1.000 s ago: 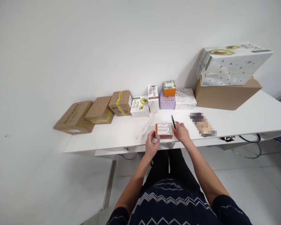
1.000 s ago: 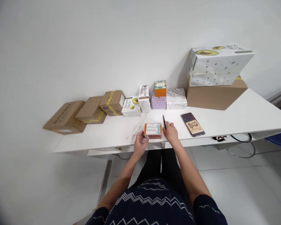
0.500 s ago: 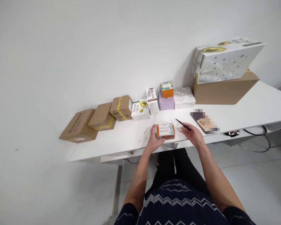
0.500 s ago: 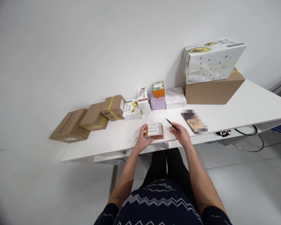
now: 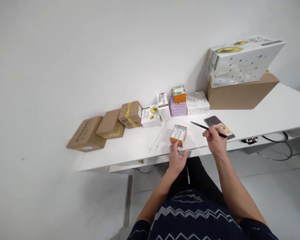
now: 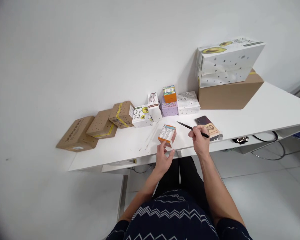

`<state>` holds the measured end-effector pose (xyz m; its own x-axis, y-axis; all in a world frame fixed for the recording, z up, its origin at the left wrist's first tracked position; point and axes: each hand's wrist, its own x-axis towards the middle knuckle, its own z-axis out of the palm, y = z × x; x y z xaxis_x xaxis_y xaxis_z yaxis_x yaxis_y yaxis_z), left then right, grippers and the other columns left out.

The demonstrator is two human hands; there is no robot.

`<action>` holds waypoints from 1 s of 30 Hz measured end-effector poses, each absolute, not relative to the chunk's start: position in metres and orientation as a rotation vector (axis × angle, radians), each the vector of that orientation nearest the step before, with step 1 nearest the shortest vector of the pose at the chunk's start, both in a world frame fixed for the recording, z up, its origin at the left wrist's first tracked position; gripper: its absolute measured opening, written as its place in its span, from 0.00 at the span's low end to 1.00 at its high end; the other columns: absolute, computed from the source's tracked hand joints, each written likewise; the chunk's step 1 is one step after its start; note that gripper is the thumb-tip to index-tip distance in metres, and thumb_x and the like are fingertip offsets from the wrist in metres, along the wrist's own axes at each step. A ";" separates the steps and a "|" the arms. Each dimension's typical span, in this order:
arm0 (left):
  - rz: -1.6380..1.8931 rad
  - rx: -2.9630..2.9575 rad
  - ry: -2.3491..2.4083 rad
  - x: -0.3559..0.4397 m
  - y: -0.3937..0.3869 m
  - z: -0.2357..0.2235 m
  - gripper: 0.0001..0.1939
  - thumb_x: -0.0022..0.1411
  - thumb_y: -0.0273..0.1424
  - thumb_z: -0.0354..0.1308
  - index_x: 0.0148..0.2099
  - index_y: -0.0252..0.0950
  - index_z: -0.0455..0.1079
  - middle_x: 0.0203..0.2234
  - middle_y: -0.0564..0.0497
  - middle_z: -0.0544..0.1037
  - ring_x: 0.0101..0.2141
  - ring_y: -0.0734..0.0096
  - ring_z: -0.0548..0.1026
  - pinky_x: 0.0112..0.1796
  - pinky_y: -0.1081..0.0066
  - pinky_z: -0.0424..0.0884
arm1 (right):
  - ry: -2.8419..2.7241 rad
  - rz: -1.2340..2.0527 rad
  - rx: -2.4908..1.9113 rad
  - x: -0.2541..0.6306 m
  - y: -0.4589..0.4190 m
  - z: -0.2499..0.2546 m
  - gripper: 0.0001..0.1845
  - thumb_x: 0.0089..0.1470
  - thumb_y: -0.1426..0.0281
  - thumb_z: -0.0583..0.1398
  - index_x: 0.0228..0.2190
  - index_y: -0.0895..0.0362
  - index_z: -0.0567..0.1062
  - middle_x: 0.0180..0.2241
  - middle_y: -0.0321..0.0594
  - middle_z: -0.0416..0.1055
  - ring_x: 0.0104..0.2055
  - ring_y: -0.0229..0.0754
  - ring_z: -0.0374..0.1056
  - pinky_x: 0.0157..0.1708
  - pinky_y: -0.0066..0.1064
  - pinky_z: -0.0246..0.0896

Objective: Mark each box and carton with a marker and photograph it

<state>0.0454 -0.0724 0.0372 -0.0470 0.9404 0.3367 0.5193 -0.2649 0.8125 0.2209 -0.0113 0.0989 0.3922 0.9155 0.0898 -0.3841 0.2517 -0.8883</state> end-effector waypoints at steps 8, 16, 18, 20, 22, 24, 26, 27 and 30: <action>1.346 2.021 1.646 0.032 -0.049 0.043 0.19 0.61 0.31 0.56 0.55 0.42 0.67 0.55 0.42 0.58 0.55 0.53 0.63 0.53 0.54 0.66 | -0.906 1.140 -0.964 0.197 -0.005 0.108 0.15 0.50 0.59 0.58 0.39 0.53 0.69 0.33 0.40 0.76 0.32 0.41 0.72 0.37 0.37 0.67; 1.448 2.295 1.614 0.047 -0.044 0.024 0.14 0.65 0.28 0.51 0.52 0.37 0.68 0.46 0.43 0.66 0.37 0.70 0.71 0.40 0.67 0.74 | -1.064 1.001 -1.121 0.167 0.009 0.111 0.12 0.54 0.59 0.56 0.27 0.54 0.65 0.18 0.32 0.69 0.21 0.36 0.65 0.26 0.28 0.61; 1.456 2.361 1.626 0.043 -0.042 0.020 0.14 0.64 0.28 0.52 0.52 0.37 0.68 0.47 0.42 0.65 0.41 0.67 0.70 0.40 0.66 0.74 | -1.204 0.997 -1.187 0.163 0.013 0.108 0.13 0.55 0.58 0.54 0.30 0.55 0.68 0.21 0.35 0.72 0.23 0.37 0.66 0.27 0.29 0.62; 1.448 2.399 1.625 0.038 -0.038 0.016 0.15 0.63 0.28 0.53 0.52 0.38 0.68 0.48 0.41 0.64 0.46 0.63 0.69 0.42 0.64 0.73 | -1.354 1.008 -1.216 0.159 0.018 0.104 0.16 0.56 0.57 0.53 0.33 0.55 0.72 0.25 0.37 0.74 0.26 0.38 0.68 0.28 0.29 0.63; 1.465 2.419 1.574 0.032 -0.032 0.013 0.16 0.62 0.29 0.54 0.53 0.37 0.67 0.49 0.41 0.63 0.48 0.61 0.67 0.45 0.61 0.73 | -1.453 1.035 -1.201 0.156 0.022 0.101 0.15 0.55 0.60 0.53 0.33 0.56 0.73 0.28 0.38 0.74 0.27 0.39 0.68 0.28 0.29 0.64; 1.505 2.433 1.493 0.028 -0.025 0.010 0.18 0.61 0.31 0.55 0.54 0.35 0.65 0.49 0.40 0.63 0.49 0.59 0.67 0.47 0.58 0.72 | -1.497 1.057 -1.181 0.153 0.026 0.098 0.11 0.52 0.63 0.54 0.33 0.56 0.72 0.29 0.37 0.74 0.27 0.38 0.68 0.28 0.28 0.64; 1.528 2.410 1.422 0.024 -0.018 0.008 0.21 0.61 0.32 0.56 0.56 0.34 0.64 0.50 0.39 0.62 0.50 0.58 0.67 0.48 0.57 0.72 | -1.537 1.016 -1.217 0.152 0.029 0.096 0.10 0.51 0.64 0.55 0.32 0.56 0.71 0.26 0.35 0.73 0.25 0.37 0.68 0.26 0.27 0.62; 1.533 2.381 1.390 0.023 -0.015 0.007 0.22 0.60 0.32 0.56 0.56 0.34 0.63 0.50 0.39 0.62 0.50 0.58 0.67 0.47 0.58 0.72 | -1.565 0.968 -1.254 0.152 0.029 0.095 0.10 0.51 0.64 0.55 0.32 0.56 0.70 0.24 0.34 0.72 0.24 0.37 0.67 0.25 0.26 0.61; 1.526 2.277 1.313 0.022 -0.010 0.005 0.21 0.60 0.31 0.56 0.55 0.35 0.62 0.52 0.39 0.59 0.51 0.58 0.67 0.46 0.59 0.73 | -1.638 0.816 -1.365 0.154 0.031 0.094 0.11 0.52 0.61 0.54 0.29 0.56 0.69 0.19 0.33 0.68 0.20 0.36 0.63 0.23 0.26 0.58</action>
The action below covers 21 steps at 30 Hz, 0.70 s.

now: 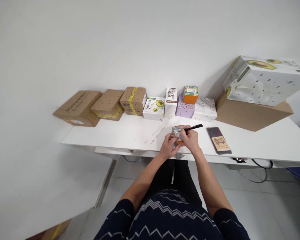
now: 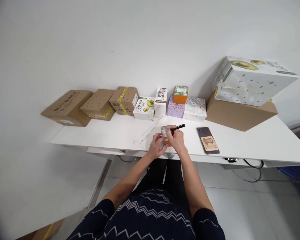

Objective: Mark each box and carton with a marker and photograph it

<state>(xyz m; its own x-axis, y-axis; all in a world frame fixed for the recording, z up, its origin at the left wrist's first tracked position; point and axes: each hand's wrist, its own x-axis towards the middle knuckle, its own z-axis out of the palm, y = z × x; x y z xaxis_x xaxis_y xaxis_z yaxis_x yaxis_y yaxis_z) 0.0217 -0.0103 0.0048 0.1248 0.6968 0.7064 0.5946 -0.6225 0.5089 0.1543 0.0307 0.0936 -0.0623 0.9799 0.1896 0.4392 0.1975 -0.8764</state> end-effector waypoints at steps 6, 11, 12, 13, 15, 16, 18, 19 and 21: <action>1.514 2.242 1.283 0.022 -0.010 -0.002 0.21 0.59 0.30 0.55 0.55 0.37 0.60 0.51 0.40 0.59 0.50 0.60 0.67 0.45 0.59 0.74 | -1.676 0.693 -1.430 0.154 0.030 0.092 0.13 0.54 0.61 0.52 0.28 0.56 0.69 0.18 0.34 0.68 0.20 0.36 0.63 0.23 0.25 0.57; 1.516 2.252 1.296 0.022 -0.010 -0.002 0.22 0.59 0.30 0.56 0.55 0.37 0.60 0.51 0.41 0.59 0.51 0.60 0.67 0.46 0.60 0.74 | -1.684 0.709 -1.415 0.154 0.030 0.090 0.13 0.54 0.60 0.52 0.28 0.56 0.68 0.18 0.33 0.67 0.20 0.36 0.63 0.23 0.25 0.57; 1.515 2.254 1.297 0.022 -0.010 -0.002 0.22 0.59 0.30 0.56 0.55 0.37 0.60 0.51 0.41 0.59 0.51 0.60 0.67 0.46 0.60 0.74 | -1.691 0.710 -1.414 0.154 0.031 0.090 0.13 0.54 0.60 0.52 0.28 0.56 0.68 0.18 0.33 0.67 0.20 0.36 0.63 0.23 0.25 0.57; 1.515 2.257 1.296 0.022 -0.010 -0.001 0.22 0.59 0.30 0.56 0.55 0.37 0.60 0.51 0.41 0.60 0.51 0.60 0.67 0.47 0.60 0.74 | -1.701 0.710 -1.417 0.154 0.031 0.090 0.13 0.54 0.60 0.52 0.28 0.56 0.68 0.18 0.33 0.67 0.19 0.36 0.63 0.23 0.25 0.57; 1.520 2.261 1.297 0.022 -0.010 0.001 0.22 0.59 0.30 0.56 0.55 0.37 0.60 0.51 0.41 0.60 0.51 0.60 0.66 0.47 0.60 0.73 | -1.723 0.706 -1.421 0.154 0.031 0.091 0.13 0.54 0.60 0.52 0.28 0.56 0.68 0.17 0.32 0.66 0.19 0.36 0.63 0.23 0.25 0.57; 1.522 2.262 1.299 0.022 -0.010 0.002 0.22 0.59 0.29 0.56 0.55 0.37 0.60 0.51 0.41 0.60 0.51 0.60 0.67 0.48 0.60 0.73 | -1.733 0.705 -1.418 0.154 0.031 0.091 0.13 0.54 0.60 0.52 0.28 0.56 0.68 0.17 0.32 0.66 0.19 0.36 0.63 0.23 0.25 0.57; 1.530 2.262 1.299 0.022 -0.010 0.003 0.22 0.59 0.29 0.56 0.55 0.37 0.60 0.50 0.41 0.61 0.51 0.60 0.67 0.47 0.60 0.73 | -1.739 0.714 -1.408 0.153 0.031 0.092 0.13 0.54 0.60 0.51 0.28 0.55 0.67 0.18 0.33 0.66 0.20 0.36 0.63 0.23 0.25 0.58; 1.532 2.263 1.299 0.022 -0.010 0.003 0.22 0.59 0.29 0.56 0.55 0.37 0.60 0.50 0.41 0.61 0.51 0.60 0.67 0.47 0.60 0.73 | -1.736 0.721 -1.405 0.153 0.031 0.092 0.13 0.54 0.60 0.51 0.27 0.55 0.67 0.18 0.33 0.66 0.20 0.36 0.63 0.23 0.25 0.58; 1.528 2.264 1.300 0.022 -0.010 0.003 0.22 0.58 0.29 0.56 0.55 0.37 0.60 0.50 0.41 0.60 0.51 0.60 0.67 0.47 0.60 0.74 | -1.730 0.726 -1.406 0.153 0.031 0.092 0.13 0.55 0.60 0.51 0.28 0.55 0.67 0.18 0.33 0.66 0.20 0.37 0.63 0.23 0.26 0.58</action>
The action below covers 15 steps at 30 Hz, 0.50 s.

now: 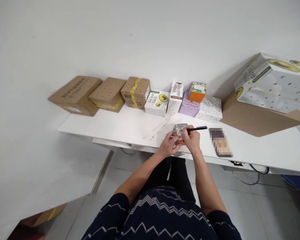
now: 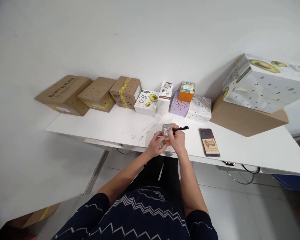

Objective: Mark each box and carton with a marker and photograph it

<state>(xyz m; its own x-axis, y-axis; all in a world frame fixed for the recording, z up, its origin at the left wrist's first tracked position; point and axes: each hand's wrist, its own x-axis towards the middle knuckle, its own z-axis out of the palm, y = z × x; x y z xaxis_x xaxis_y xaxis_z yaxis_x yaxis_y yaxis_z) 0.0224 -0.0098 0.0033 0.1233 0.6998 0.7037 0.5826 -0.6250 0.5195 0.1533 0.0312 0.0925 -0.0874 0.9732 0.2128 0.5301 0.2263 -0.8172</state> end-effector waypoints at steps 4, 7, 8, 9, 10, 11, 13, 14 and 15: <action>1.509 2.266 1.310 0.023 -0.010 0.002 0.22 0.59 0.30 0.55 0.55 0.38 0.60 0.50 0.41 0.60 0.51 0.60 0.67 0.46 0.58 0.74 | -1.726 0.730 -1.398 0.154 0.031 0.092 0.13 0.54 0.60 0.52 0.27 0.55 0.68 0.18 0.32 0.67 0.21 0.36 0.63 0.24 0.26 0.58; 1.512 2.261 1.313 0.023 -0.010 0.002 0.21 0.60 0.30 0.55 0.55 0.38 0.59 0.51 0.41 0.59 0.51 0.60 0.68 0.45 0.59 0.75 | -1.597 0.791 -1.381 0.153 0.032 0.089 0.12 0.53 0.60 0.54 0.26 0.55 0.67 0.20 0.32 0.67 0.22 0.36 0.63 0.25 0.26 0.58; 1.517 2.259 1.313 0.023 -0.010 0.001 0.21 0.60 0.30 0.55 0.55 0.39 0.59 0.51 0.41 0.59 0.51 0.60 0.68 0.45 0.60 0.75 | -1.500 0.812 -1.372 0.153 0.032 0.088 0.12 0.53 0.60 0.54 0.26 0.55 0.66 0.20 0.32 0.67 0.22 0.35 0.63 0.24 0.26 0.58; 1.523 2.259 1.314 0.023 -0.010 0.001 0.21 0.60 0.31 0.55 0.56 0.39 0.59 0.51 0.41 0.60 0.50 0.61 0.68 0.44 0.60 0.75 | -1.391 0.830 -1.357 0.154 0.034 0.086 0.12 0.53 0.60 0.54 0.26 0.55 0.65 0.19 0.31 0.66 0.21 0.35 0.62 0.24 0.25 0.58; 1.530 2.259 1.315 0.023 -0.010 0.001 0.21 0.60 0.31 0.55 0.56 0.39 0.59 0.51 0.41 0.60 0.50 0.61 0.68 0.44 0.60 0.75 | -1.281 0.840 -1.338 0.156 0.036 0.085 0.12 0.53 0.60 0.53 0.26 0.54 0.65 0.18 0.30 0.64 0.20 0.35 0.61 0.23 0.25 0.57; 1.536 2.260 1.316 0.023 -0.010 0.001 0.21 0.61 0.31 0.55 0.56 0.39 0.59 0.50 0.41 0.60 0.50 0.61 0.68 0.44 0.61 0.75 | -1.186 0.842 -1.322 0.159 0.038 0.083 0.12 0.54 0.60 0.51 0.27 0.54 0.64 0.18 0.30 0.63 0.19 0.35 0.60 0.21 0.25 0.56; 1.533 2.261 1.325 0.023 -0.010 0.001 0.21 0.61 0.32 0.55 0.56 0.39 0.58 0.51 0.41 0.60 0.51 0.61 0.68 0.43 0.61 0.75 | -1.103 0.819 -1.341 0.171 0.045 0.079 0.13 0.56 0.59 0.48 0.28 0.54 0.64 0.16 0.30 0.62 0.18 0.35 0.59 0.20 0.26 0.55; 1.522 2.263 1.333 0.023 -0.010 0.000 0.21 0.61 0.32 0.55 0.56 0.39 0.58 0.51 0.41 0.60 0.51 0.60 0.68 0.43 0.61 0.75 | -1.131 0.801 -1.394 0.179 0.048 0.077 0.14 0.57 0.59 0.47 0.28 0.55 0.64 0.17 0.31 0.62 0.18 0.36 0.59 0.20 0.26 0.55; 1.509 2.265 1.342 0.023 -0.010 0.000 0.21 0.61 0.32 0.54 0.56 0.39 0.58 0.51 0.41 0.60 0.51 0.60 0.68 0.43 0.61 0.75 | -1.212 0.780 -1.479 0.188 0.051 0.074 0.15 0.57 0.59 0.48 0.28 0.55 0.65 0.17 0.32 0.63 0.19 0.37 0.60 0.21 0.27 0.55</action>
<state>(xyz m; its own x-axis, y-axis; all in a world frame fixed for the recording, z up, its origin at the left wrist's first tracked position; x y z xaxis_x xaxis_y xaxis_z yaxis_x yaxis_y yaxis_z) 0.0226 -0.0102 0.0002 0.1165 0.7116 0.6929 0.6052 -0.6040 0.5185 0.1876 0.0513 0.0742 0.2818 0.9522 0.1178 0.2867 0.0335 -0.9574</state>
